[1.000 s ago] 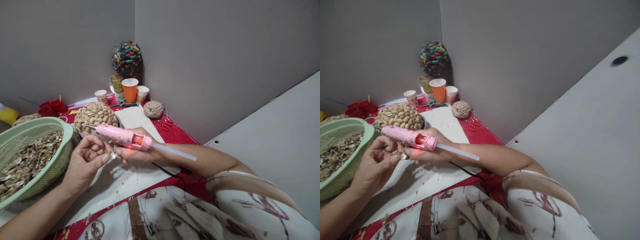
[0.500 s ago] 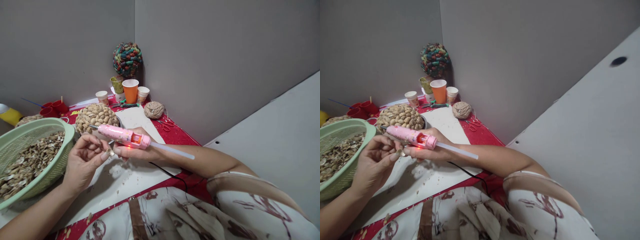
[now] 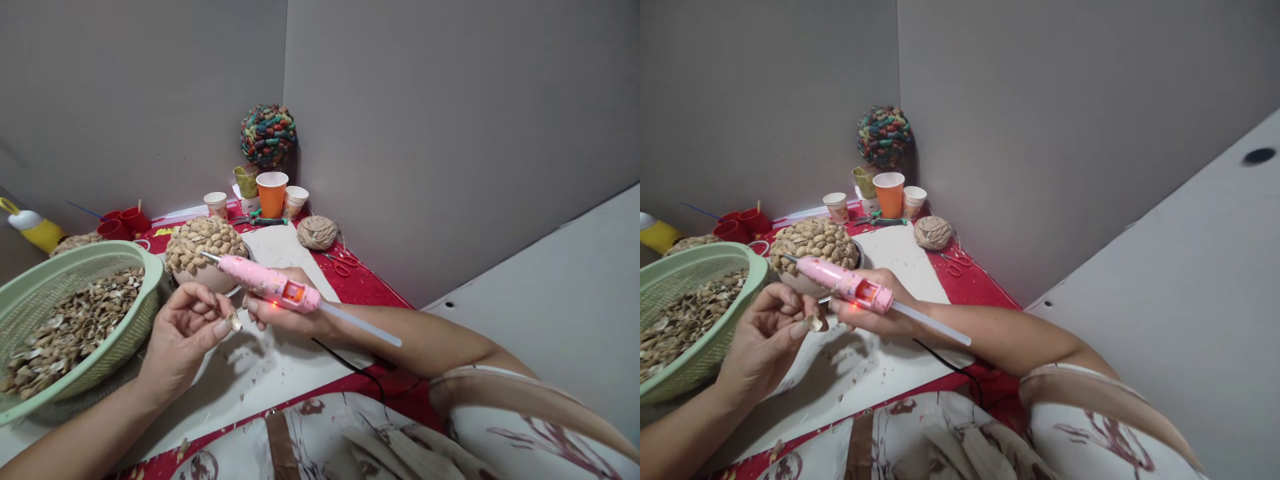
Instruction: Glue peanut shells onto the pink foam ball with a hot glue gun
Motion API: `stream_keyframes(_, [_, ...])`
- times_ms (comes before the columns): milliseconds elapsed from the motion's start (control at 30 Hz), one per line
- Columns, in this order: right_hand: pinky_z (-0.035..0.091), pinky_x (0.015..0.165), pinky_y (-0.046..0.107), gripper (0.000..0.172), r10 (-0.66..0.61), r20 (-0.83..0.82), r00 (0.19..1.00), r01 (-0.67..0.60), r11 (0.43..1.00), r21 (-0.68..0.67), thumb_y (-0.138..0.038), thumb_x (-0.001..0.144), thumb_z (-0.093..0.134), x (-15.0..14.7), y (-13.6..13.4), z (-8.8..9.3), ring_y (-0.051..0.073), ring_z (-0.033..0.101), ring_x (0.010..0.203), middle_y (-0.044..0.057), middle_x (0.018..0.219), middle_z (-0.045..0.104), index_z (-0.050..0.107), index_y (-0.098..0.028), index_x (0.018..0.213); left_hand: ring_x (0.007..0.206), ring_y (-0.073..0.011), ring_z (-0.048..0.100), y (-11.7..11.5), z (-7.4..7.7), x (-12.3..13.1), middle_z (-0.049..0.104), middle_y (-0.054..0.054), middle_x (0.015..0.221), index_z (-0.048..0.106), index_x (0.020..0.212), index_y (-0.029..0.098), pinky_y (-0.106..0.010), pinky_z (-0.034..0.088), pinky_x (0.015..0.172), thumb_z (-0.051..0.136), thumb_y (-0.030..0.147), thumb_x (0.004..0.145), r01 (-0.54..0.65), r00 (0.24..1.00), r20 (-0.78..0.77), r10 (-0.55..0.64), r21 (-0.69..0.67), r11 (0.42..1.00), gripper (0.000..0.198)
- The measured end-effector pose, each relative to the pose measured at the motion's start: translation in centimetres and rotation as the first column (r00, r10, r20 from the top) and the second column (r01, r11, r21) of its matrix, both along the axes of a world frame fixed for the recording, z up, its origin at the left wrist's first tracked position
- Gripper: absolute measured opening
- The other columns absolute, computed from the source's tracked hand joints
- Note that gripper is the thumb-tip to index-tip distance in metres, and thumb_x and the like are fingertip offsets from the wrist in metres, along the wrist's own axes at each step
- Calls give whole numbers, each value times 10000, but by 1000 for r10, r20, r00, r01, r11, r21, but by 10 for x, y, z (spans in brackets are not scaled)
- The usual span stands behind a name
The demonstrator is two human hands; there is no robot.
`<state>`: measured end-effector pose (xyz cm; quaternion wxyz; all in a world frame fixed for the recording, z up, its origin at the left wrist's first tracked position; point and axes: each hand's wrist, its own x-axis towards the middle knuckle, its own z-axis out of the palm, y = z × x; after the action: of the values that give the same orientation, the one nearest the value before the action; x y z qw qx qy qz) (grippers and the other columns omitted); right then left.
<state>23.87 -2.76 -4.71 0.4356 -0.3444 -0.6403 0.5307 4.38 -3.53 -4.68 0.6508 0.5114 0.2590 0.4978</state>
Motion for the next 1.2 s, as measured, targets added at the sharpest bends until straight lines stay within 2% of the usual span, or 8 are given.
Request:
stream_keyframes(100, [517, 572, 223, 270, -79, -80, 994, 75, 996, -54, -348, 810, 725, 2, 1, 4, 87, 550, 561, -16, 638, 574, 570, -140, 733, 691, -85, 671, 0, 2, 3, 715, 26, 762, 619, 836, 202, -185, 560, 715, 844, 158, 755, 8, 1000, 11, -7, -67, 998, 243])
stream_keyframes(200, [527, 593, 240, 314, -63, -112, 992, 63, 998, 3, -400, 801, 757, 2, 4, -2, 104, 567, 605, 6, 684, 604, 600, -130, 762, 705, -109, 686, 4, -2, 5, 723, 10, 784, 612, 827, 190, -227, 583, 721, 847, 168, 749, 16, 1000, 12, -14, -183, 983, 249])
stream_keyframes(333, [486, 585, 207, 326, 40, -83, 996, -20, 974, 226, -387, 802, 764, 1, 11, -20, 85, 538, 621, 10, 750, 623, 653, -104, 922, 716, -104, 685, 9, -10, 6, 719, 8, 802, 614, 865, 185, -206, 570, 707, 861, 172, 731, 40, 999, 47, -28, -288, 957, 281])
stream_keyframes(433, [448, 571, 191, 342, -11, 36, 999, -5, 898, 440, -412, 793, 769, 2, 16, -29, 74, 490, 601, 0, 708, 592, 632, -105, 858, 678, -83, 653, 9, -12, 6, 694, 18, 779, 617, 890, 183, -191, 551, 698, 859, 181, 735, 52, 998, 54, -37, -307, 950, 288])
stream_keyframes(533, [453, 584, 184, 324, -54, 82, 995, -1, 830, 558, -421, 831, 726, 2, 18, -32, 83, 538, 615, 25, 735, 636, 631, -111, 852, 665, -90, 646, 8, -12, 7, 683, 13, 763, 629, 889, 170, -199, 541, 681, 869, 201, 722, 74, 997, 42, -63, -328, 942, 294])
stream_keyframes(833, [432, 514, 203, 185, -163, 37, 986, 94, 721, 687, -281, 839, 687, -2, 13, -30, 90, 524, 536, 14, 648, 604, 596, -145, 754, 729, -135, 692, 4, -13, 8, 721, -18, 828, 650, 1038, 172, -257, 559, 744, 904, 243, 682, 104, 994, 72, -85, -349, 931, 443])
stream_keyframes(1000, [501, 589, 206, 111, -155, 34, 987, 82, 685, 724, -251, 852, 686, -1, 14, -29, 111, 625, 620, 45, 761, 695, 647, -148, 862, 740, -149, 697, 6, -14, 7, 747, -49, 878, 648, 1080, 175, -265, 552, 740, 913, 258, 672, 128, 991, 69, -110, -371, 920, 493])
stream_keyframes(1200, [483, 564, 203, 103, -136, 8, 991, 85, 660, 747, -200, 824, 707, -2, 16, -30, 108, 607, 598, 42, 726, 673, 624, -140, 817, 783, -165, 700, 6, -13, 6, 729, -36, 872, 651, 1086, 174, -292, 554, 787, 905, 240, 678, 147, 989, 78, -126, -388, 910, 485])
